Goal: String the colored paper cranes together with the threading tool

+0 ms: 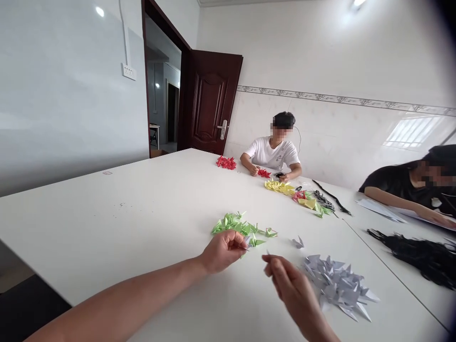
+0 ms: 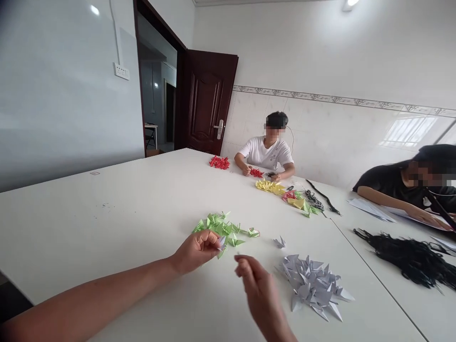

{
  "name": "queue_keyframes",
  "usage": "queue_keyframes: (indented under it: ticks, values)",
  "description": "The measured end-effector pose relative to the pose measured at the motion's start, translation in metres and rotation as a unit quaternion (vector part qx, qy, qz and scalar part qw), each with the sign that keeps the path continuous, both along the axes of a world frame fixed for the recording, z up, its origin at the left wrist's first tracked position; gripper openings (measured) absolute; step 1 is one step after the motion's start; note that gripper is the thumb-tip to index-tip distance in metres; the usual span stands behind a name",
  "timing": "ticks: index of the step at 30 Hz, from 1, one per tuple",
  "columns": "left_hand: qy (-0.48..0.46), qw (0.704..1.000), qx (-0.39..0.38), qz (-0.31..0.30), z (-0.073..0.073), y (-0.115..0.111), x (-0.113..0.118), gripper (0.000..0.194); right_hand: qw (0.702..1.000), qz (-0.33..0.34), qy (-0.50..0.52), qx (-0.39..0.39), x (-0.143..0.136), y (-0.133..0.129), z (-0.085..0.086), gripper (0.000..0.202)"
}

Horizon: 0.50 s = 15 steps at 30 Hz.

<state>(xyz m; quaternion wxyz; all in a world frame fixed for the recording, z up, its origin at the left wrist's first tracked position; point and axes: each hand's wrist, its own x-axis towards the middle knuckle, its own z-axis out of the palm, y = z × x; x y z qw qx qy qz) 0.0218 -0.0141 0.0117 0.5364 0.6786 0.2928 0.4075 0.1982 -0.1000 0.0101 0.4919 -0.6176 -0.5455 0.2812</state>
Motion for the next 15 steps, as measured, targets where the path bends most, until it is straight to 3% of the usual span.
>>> queue_keyframes:
  ticks: [3,6,9,13,15]
  values:
    - [0.032,0.997,0.067,-0.004,-0.004,-0.001,-0.002,0.002,0.998,0.061,-0.002,-0.019,-0.023,0.004,-0.005,0.051]
    - [0.038,0.993,0.106,-0.023,-0.007,-0.006,-0.005,0.004,0.996,0.076,-0.017,-0.04,-0.021,0.003,-0.013,0.051]
    - [0.027,0.995,0.093,-0.032,-0.007,-0.01,-0.006,0.004,0.993,0.103,-0.04,-0.05,-0.015,-0.004,-0.02,0.046]
    - [0.068,0.991,0.107,-0.039,-0.005,-0.011,-0.006,0.006,0.987,0.106,-0.106,0.06,-0.008,-0.014,-0.01,0.032]
    - [0.092,0.985,0.137,-0.055,-0.004,-0.012,-0.007,0.006,0.974,0.048,-0.177,0.132,0.005,-0.013,0.004,0.026]
